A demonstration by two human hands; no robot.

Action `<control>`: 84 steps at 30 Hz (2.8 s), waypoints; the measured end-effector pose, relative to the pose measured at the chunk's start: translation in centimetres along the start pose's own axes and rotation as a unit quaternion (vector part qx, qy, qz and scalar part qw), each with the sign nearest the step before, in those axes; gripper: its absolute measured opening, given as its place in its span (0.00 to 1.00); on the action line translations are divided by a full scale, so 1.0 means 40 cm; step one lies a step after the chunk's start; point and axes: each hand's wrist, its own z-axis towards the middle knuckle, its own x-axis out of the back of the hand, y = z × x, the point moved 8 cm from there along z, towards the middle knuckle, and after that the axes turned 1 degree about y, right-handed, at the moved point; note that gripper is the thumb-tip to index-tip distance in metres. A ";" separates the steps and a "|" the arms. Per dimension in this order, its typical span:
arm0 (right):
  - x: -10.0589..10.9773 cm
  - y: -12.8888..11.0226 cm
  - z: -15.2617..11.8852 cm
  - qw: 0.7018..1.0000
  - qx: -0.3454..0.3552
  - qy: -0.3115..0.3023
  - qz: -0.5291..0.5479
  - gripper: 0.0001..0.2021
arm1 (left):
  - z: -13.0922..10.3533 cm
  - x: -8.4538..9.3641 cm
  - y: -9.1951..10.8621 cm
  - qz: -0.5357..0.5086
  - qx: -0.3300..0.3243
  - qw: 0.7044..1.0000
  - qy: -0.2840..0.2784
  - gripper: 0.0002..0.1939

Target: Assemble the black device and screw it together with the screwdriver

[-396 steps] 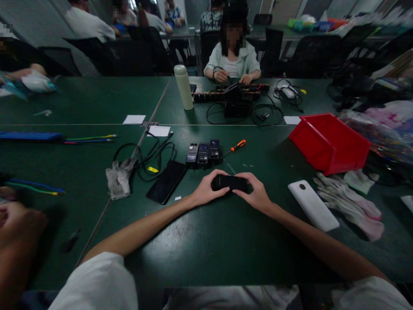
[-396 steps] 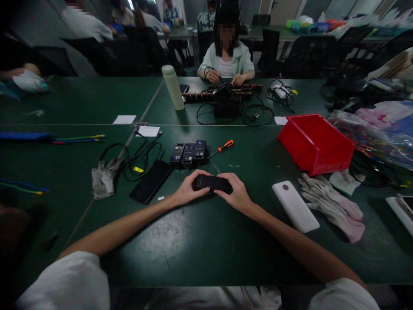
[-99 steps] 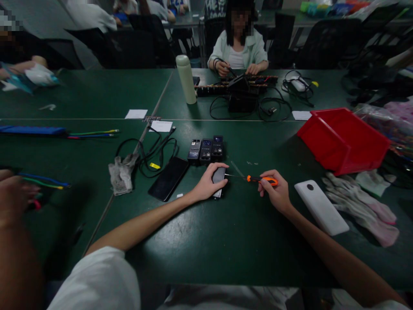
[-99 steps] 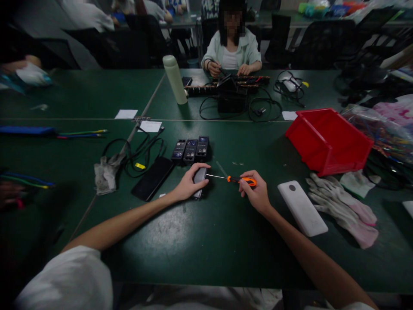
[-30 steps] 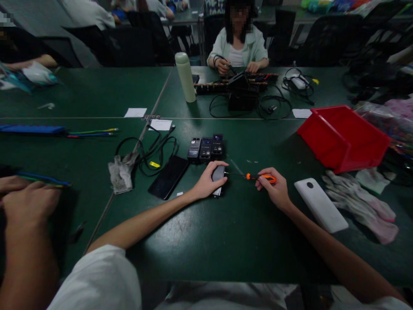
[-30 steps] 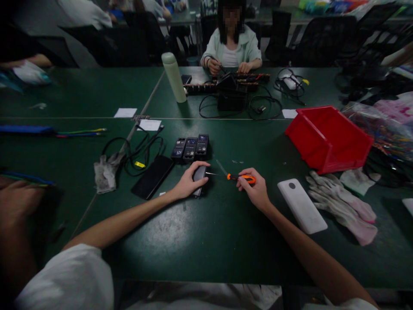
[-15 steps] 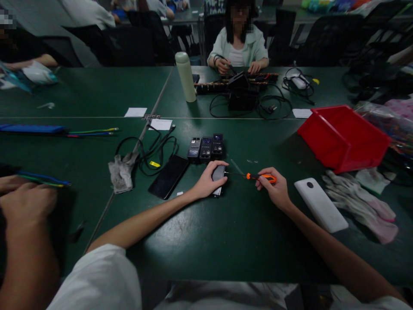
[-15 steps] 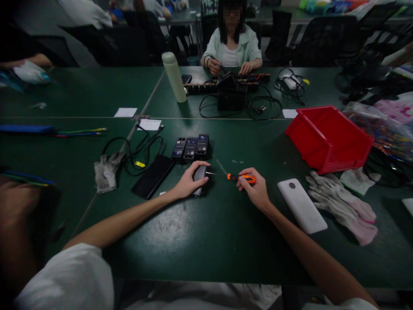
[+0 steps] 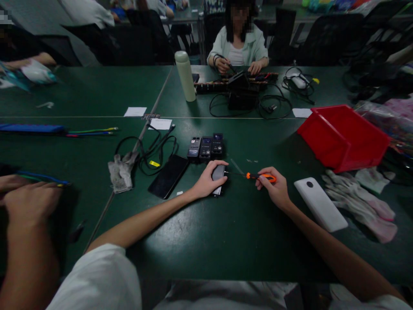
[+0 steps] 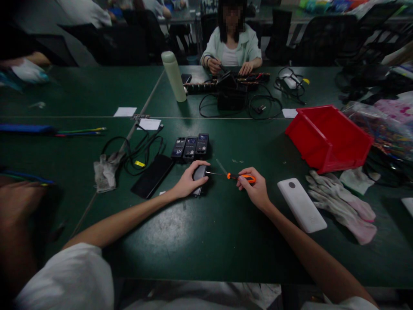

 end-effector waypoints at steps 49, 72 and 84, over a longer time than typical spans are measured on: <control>-0.003 -0.009 0.002 1.000 -0.005 0.002 0.011 0.10 | 0.000 0.001 0.006 0.011 0.001 1.000 -0.003 0.21; -0.003 -0.016 0.002 1.000 -0.006 0.008 0.005 0.10 | 0.001 0.000 0.004 0.006 -0.001 1.000 -0.002 0.21; -0.002 -0.011 0.003 1.000 -0.010 0.005 0.010 0.09 | 0.001 -0.001 0.002 0.007 0.000 1.000 -0.002 0.21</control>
